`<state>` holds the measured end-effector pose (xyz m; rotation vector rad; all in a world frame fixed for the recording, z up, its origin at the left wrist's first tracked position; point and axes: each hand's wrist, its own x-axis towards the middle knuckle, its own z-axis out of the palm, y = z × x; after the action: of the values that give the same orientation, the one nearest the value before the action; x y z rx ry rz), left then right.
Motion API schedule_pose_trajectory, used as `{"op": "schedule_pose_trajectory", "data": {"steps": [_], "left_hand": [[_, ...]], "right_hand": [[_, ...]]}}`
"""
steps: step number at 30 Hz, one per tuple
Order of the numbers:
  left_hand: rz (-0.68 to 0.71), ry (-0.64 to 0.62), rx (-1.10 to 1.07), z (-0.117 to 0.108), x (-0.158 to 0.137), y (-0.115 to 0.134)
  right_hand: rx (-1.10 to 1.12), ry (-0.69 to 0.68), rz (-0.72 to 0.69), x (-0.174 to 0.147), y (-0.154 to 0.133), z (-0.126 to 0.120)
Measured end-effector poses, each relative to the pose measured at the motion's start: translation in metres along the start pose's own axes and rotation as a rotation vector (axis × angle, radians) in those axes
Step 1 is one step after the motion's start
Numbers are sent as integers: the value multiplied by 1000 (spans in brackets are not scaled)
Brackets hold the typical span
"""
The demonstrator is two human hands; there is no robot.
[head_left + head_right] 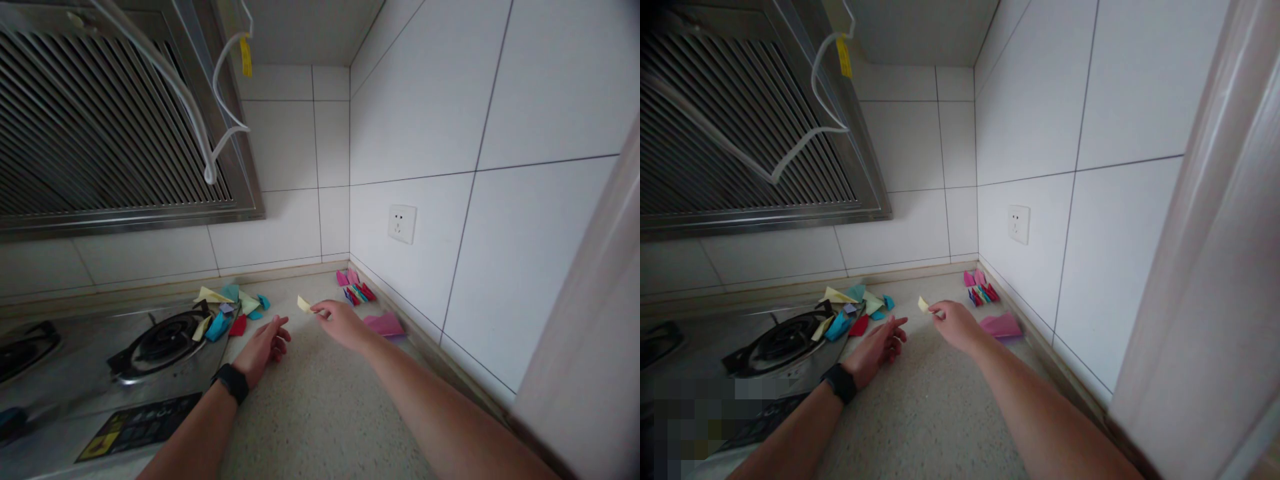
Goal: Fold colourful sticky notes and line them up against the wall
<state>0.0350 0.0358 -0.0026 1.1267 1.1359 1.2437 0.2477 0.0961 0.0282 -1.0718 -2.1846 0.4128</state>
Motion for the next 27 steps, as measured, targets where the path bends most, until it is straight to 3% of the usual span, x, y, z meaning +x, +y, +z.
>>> {"op": "schedule_pose_trajectory", "data": {"steps": [4, 7, 12, 27], "left_hand": [[8, -49, 100, 3, -2, 2], [14, -107, 200, 4, -4, 4], [-5, -189, 291, 4, -3, 1], [1, -251, 404, 3, 0, -3]], "right_hand": [[-395, -43, 19, -3, 6, -8], [-549, -104, 75, -6, 9, -11], [-606, -135, 171, -7, 19, -10], [-656, -141, 303, -3, 34, -11]]}}
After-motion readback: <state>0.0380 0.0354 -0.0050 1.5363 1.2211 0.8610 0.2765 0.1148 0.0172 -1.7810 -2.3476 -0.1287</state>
